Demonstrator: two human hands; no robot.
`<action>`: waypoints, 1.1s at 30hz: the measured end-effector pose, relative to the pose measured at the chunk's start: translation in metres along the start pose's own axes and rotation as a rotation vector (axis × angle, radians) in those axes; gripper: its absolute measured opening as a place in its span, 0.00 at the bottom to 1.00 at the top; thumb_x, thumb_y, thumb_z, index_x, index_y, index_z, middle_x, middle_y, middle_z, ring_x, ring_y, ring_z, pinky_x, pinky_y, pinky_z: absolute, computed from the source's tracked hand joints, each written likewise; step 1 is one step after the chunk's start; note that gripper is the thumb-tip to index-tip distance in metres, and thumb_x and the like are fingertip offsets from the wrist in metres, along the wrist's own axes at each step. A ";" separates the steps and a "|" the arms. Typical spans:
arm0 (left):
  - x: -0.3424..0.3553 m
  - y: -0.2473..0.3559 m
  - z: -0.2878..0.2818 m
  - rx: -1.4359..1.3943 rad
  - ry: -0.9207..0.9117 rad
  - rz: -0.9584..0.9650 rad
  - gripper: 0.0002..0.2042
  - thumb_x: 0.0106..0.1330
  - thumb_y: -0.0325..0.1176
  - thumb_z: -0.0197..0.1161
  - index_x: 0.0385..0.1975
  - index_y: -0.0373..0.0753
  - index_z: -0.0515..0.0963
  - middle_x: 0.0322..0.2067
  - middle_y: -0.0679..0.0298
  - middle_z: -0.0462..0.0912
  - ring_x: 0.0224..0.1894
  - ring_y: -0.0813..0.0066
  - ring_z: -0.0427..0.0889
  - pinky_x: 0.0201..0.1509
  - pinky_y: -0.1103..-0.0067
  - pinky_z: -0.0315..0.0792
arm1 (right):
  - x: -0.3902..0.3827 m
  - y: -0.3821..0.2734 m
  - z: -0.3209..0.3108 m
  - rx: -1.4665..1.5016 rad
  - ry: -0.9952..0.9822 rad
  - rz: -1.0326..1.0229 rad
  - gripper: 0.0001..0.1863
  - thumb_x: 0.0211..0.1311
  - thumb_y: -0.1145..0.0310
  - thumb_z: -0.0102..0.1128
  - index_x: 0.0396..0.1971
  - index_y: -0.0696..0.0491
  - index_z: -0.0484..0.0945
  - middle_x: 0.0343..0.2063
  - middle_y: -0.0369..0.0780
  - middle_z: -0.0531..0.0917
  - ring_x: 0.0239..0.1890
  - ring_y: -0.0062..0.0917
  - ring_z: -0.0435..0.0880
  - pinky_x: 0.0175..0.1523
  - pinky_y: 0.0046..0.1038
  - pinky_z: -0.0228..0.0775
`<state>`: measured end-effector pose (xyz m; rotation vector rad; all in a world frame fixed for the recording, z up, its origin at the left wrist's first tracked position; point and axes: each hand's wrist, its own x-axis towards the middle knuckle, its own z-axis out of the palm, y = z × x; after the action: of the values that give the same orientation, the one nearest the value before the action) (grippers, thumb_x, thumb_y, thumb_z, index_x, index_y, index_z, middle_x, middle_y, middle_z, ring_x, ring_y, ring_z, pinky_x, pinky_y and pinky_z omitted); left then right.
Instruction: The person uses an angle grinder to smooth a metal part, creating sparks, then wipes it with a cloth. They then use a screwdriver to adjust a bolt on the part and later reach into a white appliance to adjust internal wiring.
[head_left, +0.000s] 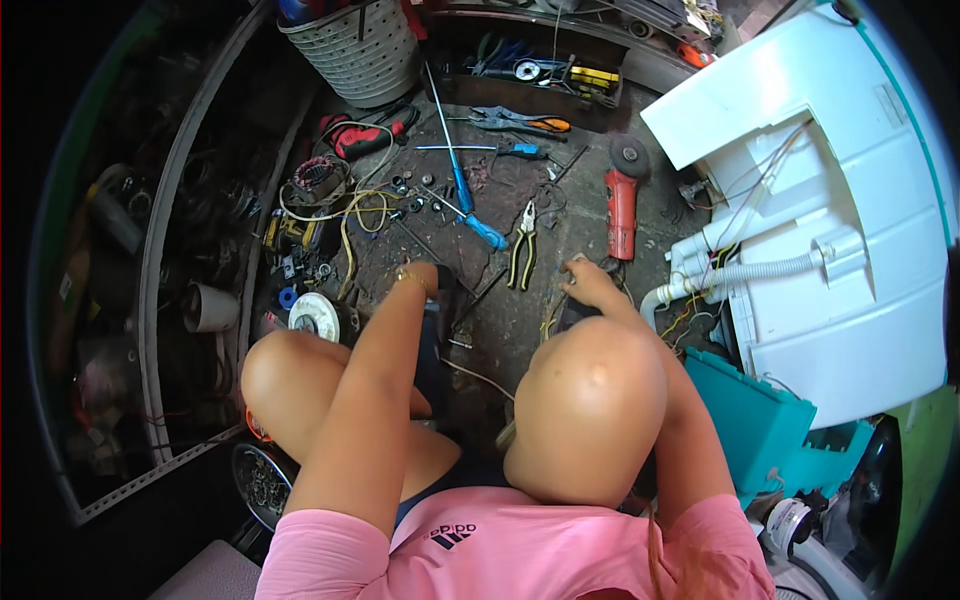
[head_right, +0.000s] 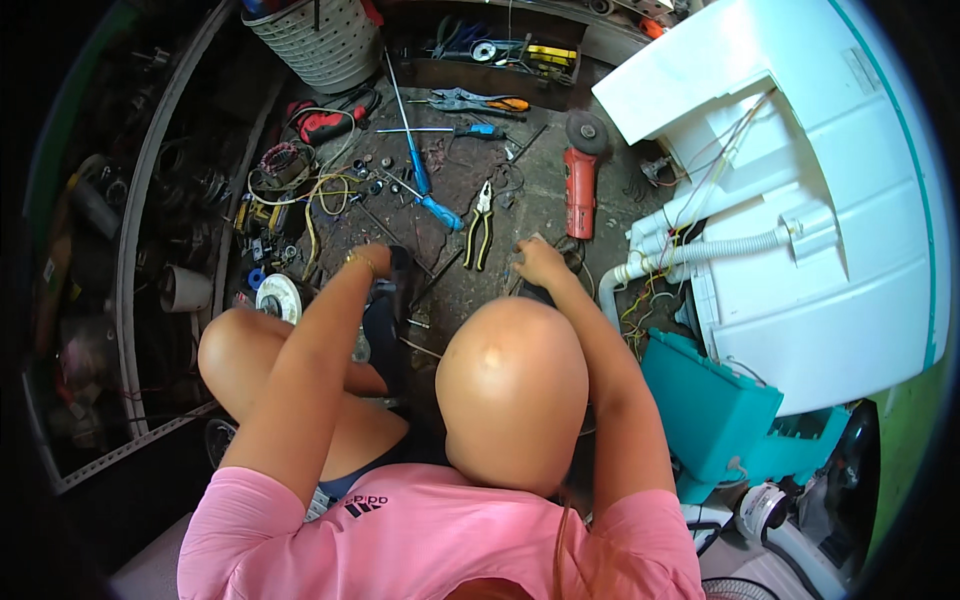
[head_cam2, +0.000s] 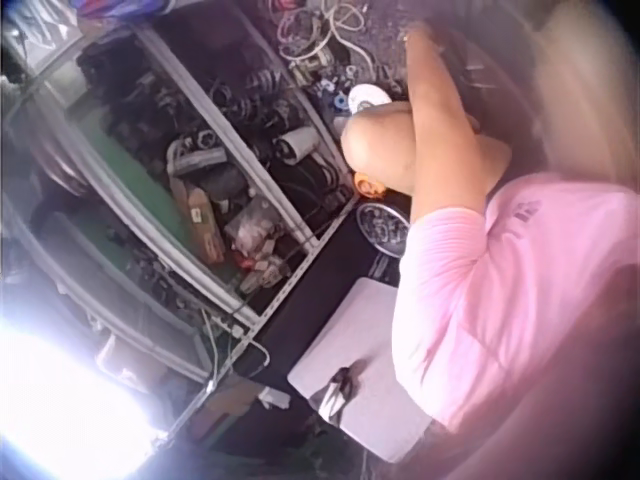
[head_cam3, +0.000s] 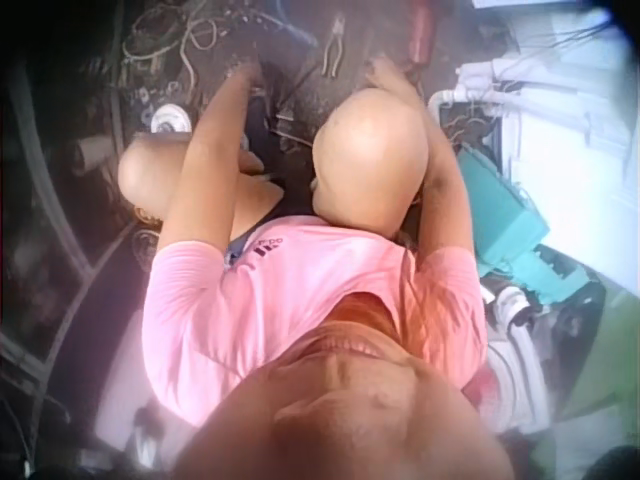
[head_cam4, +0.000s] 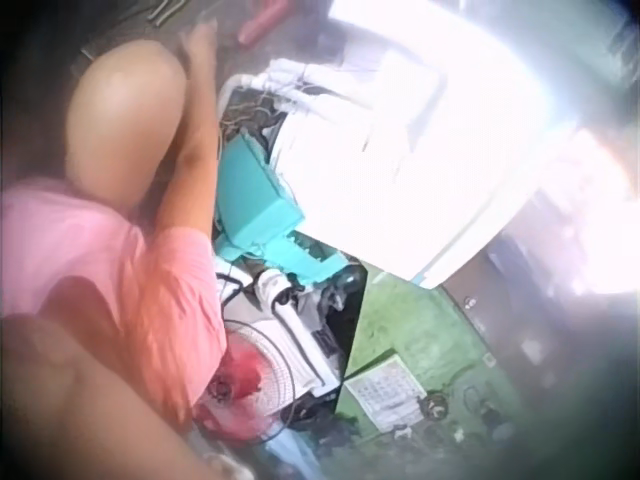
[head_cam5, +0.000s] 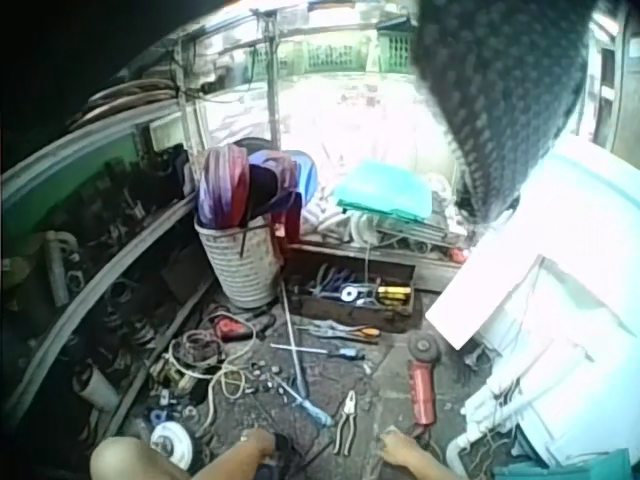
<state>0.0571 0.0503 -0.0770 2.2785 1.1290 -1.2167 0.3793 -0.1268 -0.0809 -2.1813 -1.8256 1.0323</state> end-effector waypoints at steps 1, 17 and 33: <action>0.001 -0.002 0.014 -0.039 0.026 -0.010 0.22 0.55 0.45 0.70 0.49 0.42 0.82 0.53 0.54 0.81 0.55 0.56 0.81 0.57 0.64 0.76 | 0.009 -0.009 0.002 -0.019 0.000 -0.051 0.25 0.55 0.62 0.68 0.51 0.56 0.77 0.52 0.50 0.78 0.56 0.47 0.75 0.60 0.41 0.70; -0.010 -0.023 0.046 0.125 0.262 0.300 0.33 0.47 0.32 0.74 0.56 0.46 0.69 0.53 0.58 0.72 0.57 0.55 0.73 0.54 0.64 0.74 | 0.242 -0.043 -0.052 -0.564 0.378 -0.031 0.19 0.66 0.67 0.50 0.57 0.47 0.72 0.51 0.38 0.73 0.58 0.35 0.70 0.53 0.45 0.69; -0.012 -0.009 -0.021 -0.244 0.538 0.222 0.36 0.52 0.38 0.69 0.64 0.43 0.64 0.65 0.53 0.67 0.66 0.51 0.66 0.68 0.56 0.58 | 0.021 -0.036 -0.078 0.734 0.820 0.119 0.14 0.56 0.63 0.65 0.36 0.57 0.76 0.34 0.46 0.84 0.36 0.37 0.84 0.41 0.35 0.73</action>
<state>0.0577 0.0630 -0.0541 2.5147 1.0740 -0.3626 0.3940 -0.0726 -0.0123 -1.8229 -0.7936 0.5355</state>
